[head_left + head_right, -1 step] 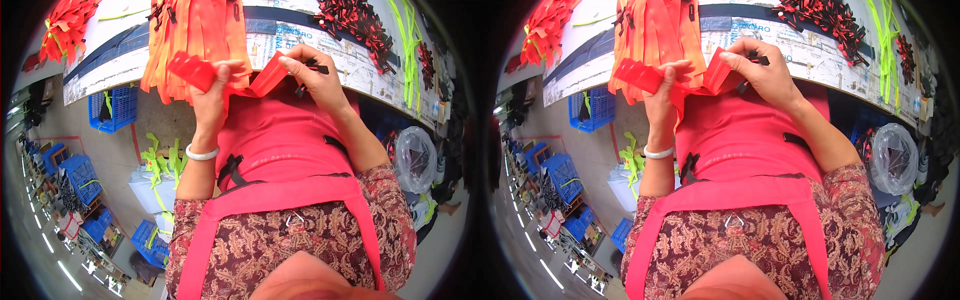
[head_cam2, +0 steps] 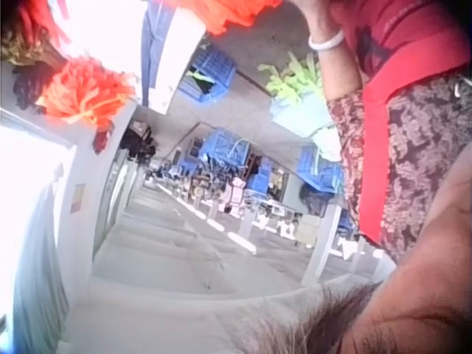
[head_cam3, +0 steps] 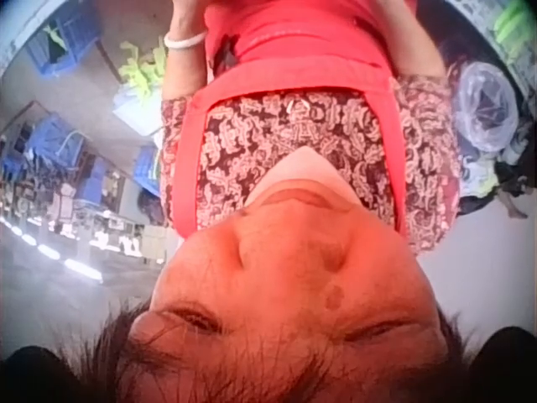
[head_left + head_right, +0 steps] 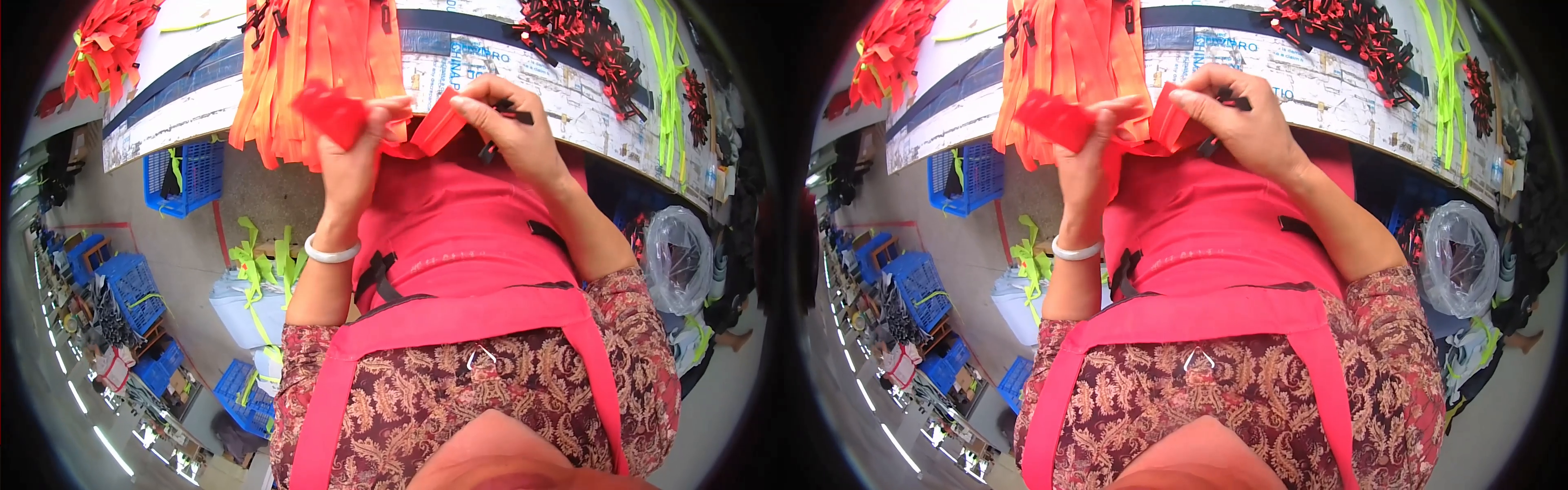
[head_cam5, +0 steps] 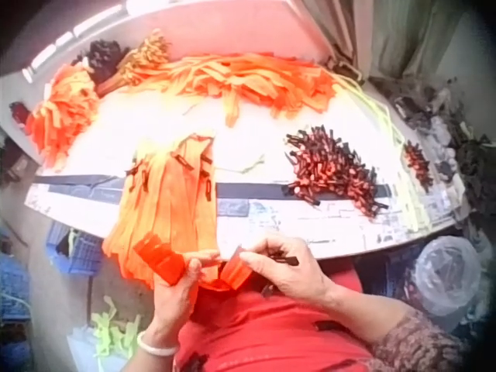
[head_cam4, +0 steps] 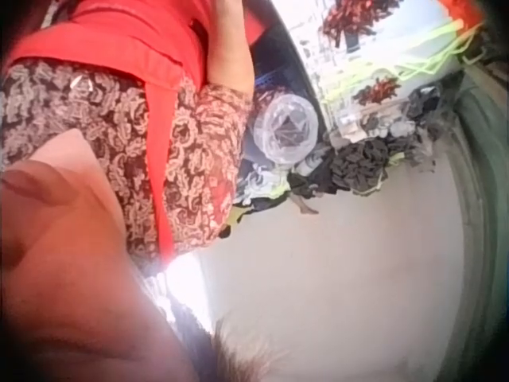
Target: Attaching small black plastic clips to the ends of orange fabric strips at a workbench.
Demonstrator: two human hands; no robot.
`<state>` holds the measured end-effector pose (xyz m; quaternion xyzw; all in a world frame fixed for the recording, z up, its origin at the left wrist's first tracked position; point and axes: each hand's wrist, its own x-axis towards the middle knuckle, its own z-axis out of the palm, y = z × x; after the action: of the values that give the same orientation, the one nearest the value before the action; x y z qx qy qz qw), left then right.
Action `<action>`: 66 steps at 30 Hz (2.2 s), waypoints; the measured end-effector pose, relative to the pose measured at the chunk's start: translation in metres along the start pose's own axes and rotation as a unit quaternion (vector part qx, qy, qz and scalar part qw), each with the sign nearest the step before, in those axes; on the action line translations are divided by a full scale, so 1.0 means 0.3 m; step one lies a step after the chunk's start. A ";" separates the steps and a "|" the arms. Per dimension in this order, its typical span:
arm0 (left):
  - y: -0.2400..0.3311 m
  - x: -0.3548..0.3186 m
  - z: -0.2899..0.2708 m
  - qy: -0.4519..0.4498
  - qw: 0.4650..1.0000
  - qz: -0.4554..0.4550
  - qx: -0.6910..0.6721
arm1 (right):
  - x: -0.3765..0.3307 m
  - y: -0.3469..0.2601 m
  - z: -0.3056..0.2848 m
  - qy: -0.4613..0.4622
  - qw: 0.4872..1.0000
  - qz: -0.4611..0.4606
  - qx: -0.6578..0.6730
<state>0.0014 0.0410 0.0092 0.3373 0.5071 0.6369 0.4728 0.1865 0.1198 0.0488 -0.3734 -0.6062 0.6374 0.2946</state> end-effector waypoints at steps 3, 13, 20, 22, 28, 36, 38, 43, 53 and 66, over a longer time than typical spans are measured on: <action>-0.022 -0.034 0.025 -0.089 0.991 -0.102 0.012 | -0.024 -0.006 0.037 -0.036 0.999 0.006 -0.025; -0.032 -0.057 -0.009 -0.183 0.946 -0.198 -0.182 | -0.018 0.004 -0.015 -0.184 0.960 -0.178 -0.113; 0.012 -0.005 0.000 -0.001 0.993 -0.053 -0.101 | -0.048 -0.031 -0.014 -0.038 0.952 -0.167 -0.255; 0.018 -0.014 -0.009 -0.042 0.993 -0.083 -0.068 | -0.057 -0.022 -0.001 -0.052 0.961 -0.144 -0.229; 0.019 -0.071 0.025 -0.113 0.989 -0.094 0.014 | -0.085 0.007 0.021 -0.135 0.975 -0.045 -0.173; -0.034 -0.093 0.012 -0.162 0.981 -0.109 0.000 | -0.094 0.025 0.009 -0.176 0.930 -0.136 -0.292; -0.045 -0.110 0.025 -0.146 0.985 -0.036 0.080 | -0.103 0.032 0.026 -0.156 0.964 -0.002 -0.214; -0.056 -0.098 0.071 -0.157 0.883 0.276 0.346 | -0.128 0.241 0.041 -0.075 0.944 0.269 0.172; -0.054 -0.095 0.025 -0.175 0.972 -0.157 0.023 | -0.079 0.126 -0.031 -0.177 0.855 0.256 0.415; -0.085 -0.104 0.007 -0.220 0.958 -0.186 -0.001 | -0.074 0.124 -0.070 -0.232 0.858 0.193 0.416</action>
<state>0.0200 0.0130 -0.0133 0.3683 0.4432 0.4484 0.6833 0.2189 0.1097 0.0149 -0.1665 -0.2517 0.9424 0.1443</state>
